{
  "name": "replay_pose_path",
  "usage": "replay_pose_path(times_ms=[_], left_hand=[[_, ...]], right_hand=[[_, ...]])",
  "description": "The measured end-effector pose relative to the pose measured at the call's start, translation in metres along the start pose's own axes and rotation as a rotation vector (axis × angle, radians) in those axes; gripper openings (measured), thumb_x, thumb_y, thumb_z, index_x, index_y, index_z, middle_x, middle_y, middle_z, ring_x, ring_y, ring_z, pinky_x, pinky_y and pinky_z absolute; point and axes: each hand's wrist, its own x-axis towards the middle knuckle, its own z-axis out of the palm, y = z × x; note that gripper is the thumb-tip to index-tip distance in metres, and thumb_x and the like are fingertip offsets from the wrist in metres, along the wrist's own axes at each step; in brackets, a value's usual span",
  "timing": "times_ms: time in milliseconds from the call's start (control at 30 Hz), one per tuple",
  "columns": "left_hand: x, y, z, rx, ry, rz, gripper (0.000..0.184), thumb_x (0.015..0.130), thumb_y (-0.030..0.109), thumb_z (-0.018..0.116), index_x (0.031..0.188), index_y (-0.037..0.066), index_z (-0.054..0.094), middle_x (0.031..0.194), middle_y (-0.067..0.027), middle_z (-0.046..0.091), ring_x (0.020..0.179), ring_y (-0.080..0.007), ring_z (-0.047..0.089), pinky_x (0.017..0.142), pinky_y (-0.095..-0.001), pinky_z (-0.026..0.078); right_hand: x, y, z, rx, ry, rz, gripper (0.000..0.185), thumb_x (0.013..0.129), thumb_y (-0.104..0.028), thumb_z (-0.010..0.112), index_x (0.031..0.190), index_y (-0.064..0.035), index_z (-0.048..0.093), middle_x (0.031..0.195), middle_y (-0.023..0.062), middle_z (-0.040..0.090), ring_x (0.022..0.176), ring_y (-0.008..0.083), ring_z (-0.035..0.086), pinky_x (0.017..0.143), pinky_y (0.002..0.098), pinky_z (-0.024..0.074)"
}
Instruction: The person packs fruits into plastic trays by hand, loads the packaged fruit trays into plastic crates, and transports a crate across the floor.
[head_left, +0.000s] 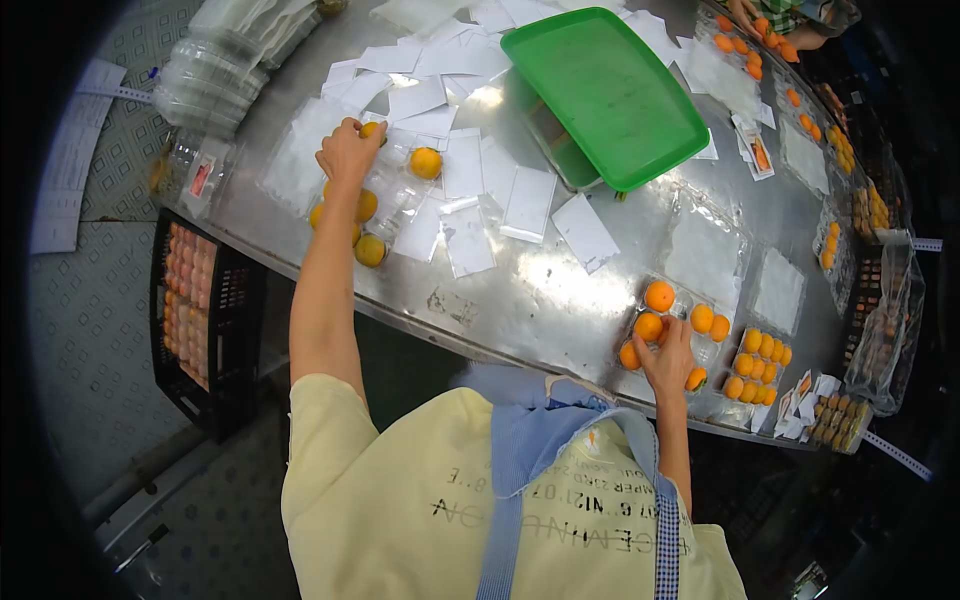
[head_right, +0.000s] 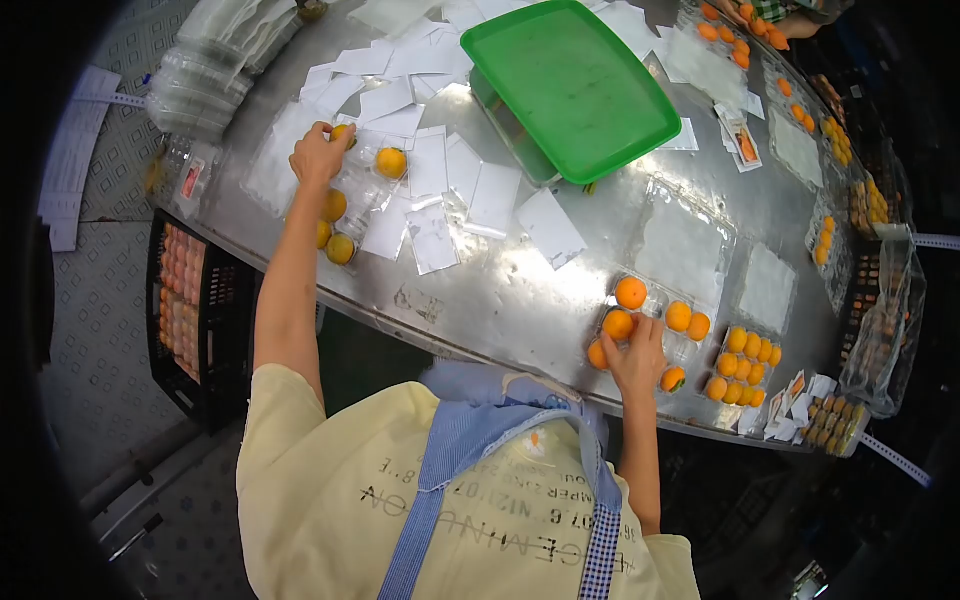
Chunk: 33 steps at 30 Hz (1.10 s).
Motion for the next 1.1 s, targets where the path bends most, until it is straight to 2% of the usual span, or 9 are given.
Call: replay_pose_path(times_ms=[167,367,533,567,667,767,867,933,1100], left_hand=[[0.022,-0.005,0.006,0.035,-0.108,-0.11,0.052,0.072,0.051,0.06,0.103,0.009,0.064,0.1,-0.0142,0.065,0.099,-0.0299,0.059,0.084,-0.0447,0.042],[0.017,-0.011,0.004,-0.056,-0.148,0.06,0.047,0.07,0.044,0.058,0.103,0.011,0.066,0.102,-0.0105,0.065,0.101,-0.0296,0.059,0.088,-0.0413,0.044],[0.025,-0.024,0.023,0.01,-0.111,0.092,0.055,0.073,0.054,0.06,0.109,0.012,0.064,0.109,-0.0096,0.062,0.104,-0.0288,0.057,0.086,-0.045,0.044],[0.025,-0.027,0.027,0.068,-0.081,0.108,0.062,0.074,0.061,0.058,0.112,0.013,0.063,0.112,-0.0109,0.06,0.105,-0.0293,0.056,0.086,-0.0461,0.044],[0.014,-0.019,0.022,0.047,0.189,0.168,0.064,0.075,0.06,0.058,0.118,0.012,0.059,0.113,-0.0136,0.058,0.104,-0.0302,0.056,0.086,-0.0459,0.044],[-0.028,0.013,-0.003,-0.374,0.343,0.348,0.039,0.081,0.032,0.065,0.112,0.009,0.06,0.106,-0.0114,0.059,0.093,-0.0241,0.058,0.081,-0.0347,0.046],[-0.091,0.052,-0.023,-0.591,0.401,0.524,0.028,0.081,0.014,0.066,0.108,0.006,0.061,0.1,-0.0093,0.059,0.085,-0.0211,0.056,0.077,-0.0307,0.046],[-0.13,0.072,-0.02,-0.673,0.426,0.696,0.026,0.08,0.004,0.066,0.105,0.004,0.06,0.097,-0.0082,0.058,0.081,-0.0195,0.055,0.074,-0.0291,0.045],[-0.231,0.118,0.005,-0.91,0.071,0.69,0.025,0.077,-0.005,0.062,0.101,0.001,0.059,0.094,-0.0075,0.056,0.073,-0.0138,0.053,0.067,-0.0242,0.045]], right_hand=[[0.002,0.002,0.003,-0.029,-0.002,-0.002,0.05,0.067,-0.032,0.075,0.103,-0.0051,0.054,0.099,0.0111,0.054,0.082,0.0305,0.059,0.063,0.0395,0.0486],[0.002,0.001,0.003,-0.015,0.007,-0.001,0.05,0.066,-0.034,0.076,0.1,-0.0049,0.054,0.096,0.0107,0.054,0.081,0.0298,0.059,0.062,0.039,0.048],[0.004,0.018,0.01,0.043,0.046,-0.064,0.05,0.065,-0.037,0.076,0.098,-0.0057,0.055,0.09,0.011,0.055,0.077,0.0272,0.058,0.061,0.0374,0.0469],[0.004,0.02,0.01,0.055,0.061,-0.063,0.05,0.065,-0.038,0.075,0.098,-0.0056,0.055,0.09,0.0106,0.055,0.074,0.0257,0.058,0.061,0.0368,0.0467],[0.002,0.022,-0.003,0.38,0.022,0.086,0.048,0.067,-0.028,0.077,0.1,-0.0029,0.055,0.091,0.0083,0.056,0.073,0.0171,0.059,0.059,0.029,0.0476],[-0.005,0.021,-0.022,0.683,-0.012,0.145,0.048,0.069,-0.015,0.077,0.107,-0.002,0.051,0.099,0.0079,0.058,0.085,0.0141,0.06,0.064,0.0233,0.051],[-0.016,0.022,-0.024,0.923,-0.066,0.157,0.054,0.07,-0.007,0.074,0.115,-0.0016,0.045,0.11,0.0096,0.057,0.099,0.0171,0.059,0.072,0.0237,0.0531],[-0.024,0.027,-0.016,0.931,-0.034,0.128,0.054,0.07,-0.006,0.074,0.116,-0.0011,0.045,0.109,0.0095,0.057,0.098,0.0166,0.059,0.072,0.0238,0.053],[-0.047,0.043,-0.008,1.048,-0.086,0.164,0.055,0.068,-0.004,0.074,0.116,-0.0005,0.047,0.107,0.0081,0.057,0.097,0.0143,0.059,0.076,0.0233,0.051]])
